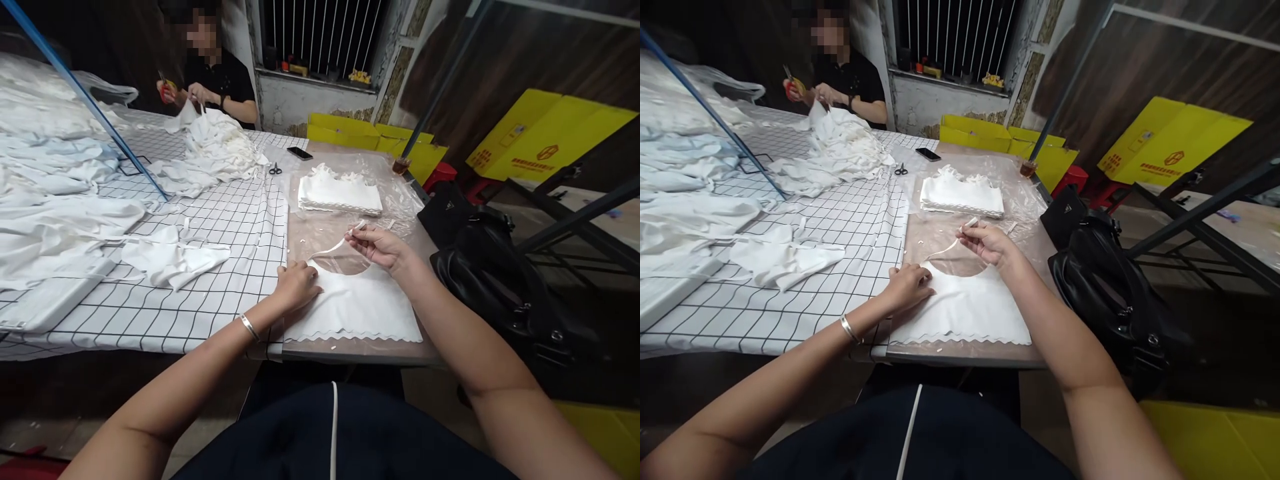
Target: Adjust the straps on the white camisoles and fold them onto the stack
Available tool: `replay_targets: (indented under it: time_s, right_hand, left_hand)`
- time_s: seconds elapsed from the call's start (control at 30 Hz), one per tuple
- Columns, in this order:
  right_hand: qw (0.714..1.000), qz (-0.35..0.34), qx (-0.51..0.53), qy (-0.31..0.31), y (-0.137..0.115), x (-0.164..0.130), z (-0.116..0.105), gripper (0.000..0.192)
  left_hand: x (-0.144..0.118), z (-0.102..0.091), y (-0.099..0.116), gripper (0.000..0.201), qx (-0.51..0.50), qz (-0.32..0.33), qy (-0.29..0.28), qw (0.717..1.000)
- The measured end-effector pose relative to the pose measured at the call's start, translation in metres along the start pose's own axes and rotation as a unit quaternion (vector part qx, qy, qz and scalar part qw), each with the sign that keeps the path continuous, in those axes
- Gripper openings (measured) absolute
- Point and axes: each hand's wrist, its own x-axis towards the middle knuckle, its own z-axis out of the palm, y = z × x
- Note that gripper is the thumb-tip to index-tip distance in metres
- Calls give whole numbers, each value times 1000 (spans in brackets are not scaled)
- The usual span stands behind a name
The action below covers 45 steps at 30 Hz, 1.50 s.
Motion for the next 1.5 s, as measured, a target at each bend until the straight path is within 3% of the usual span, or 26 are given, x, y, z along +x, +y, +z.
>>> replay_targets:
  time_s: [0.17, 0.27, 0.43, 0.53, 0.67, 0.87, 1.0, 1.23, 1.5]
  right_hand:
    - [995, -52, -89, 17, -43, 37, 18, 17]
    - [991, -41, -125, 21, -58, 62, 38, 18]
    - [989, 34, -140, 22, -50, 89, 69, 19]
    - [990, 43, -134, 17, -41, 94, 76, 21]
    - [992, 41, -119, -2, -30, 85, 67, 21]
    - [993, 36, -93, -58, 4, 45, 28, 21]
    - [994, -5, -105, -33, 37, 14, 10, 28]
    - [993, -65, -98, -12, 84, -19, 12, 39]
    - [990, -86, -110, -13, 99, -19, 19, 36]
  left_hand:
    - [3, 1, 2, 14, -20, -3, -18, 1000]
    - [2, 2, 3, 9, -36, 3, -19, 999]
    - [-1, 7, 5, 9, -75, 9, -16, 997]
    - [-3, 9, 6, 11, -96, 3, -8, 995]
    - [-4, 11, 6, 13, -145, -10, 10, 989]
    - [-5, 11, 9, 14, -200, -24, 30, 979]
    - [-5, 10, 9, 12, -226, -31, 36, 973]
    - [-4, 12, 6, 11, -254, -26, 46, 966]
    - [-5, 12, 5, 9, -282, -29, 40, 958]
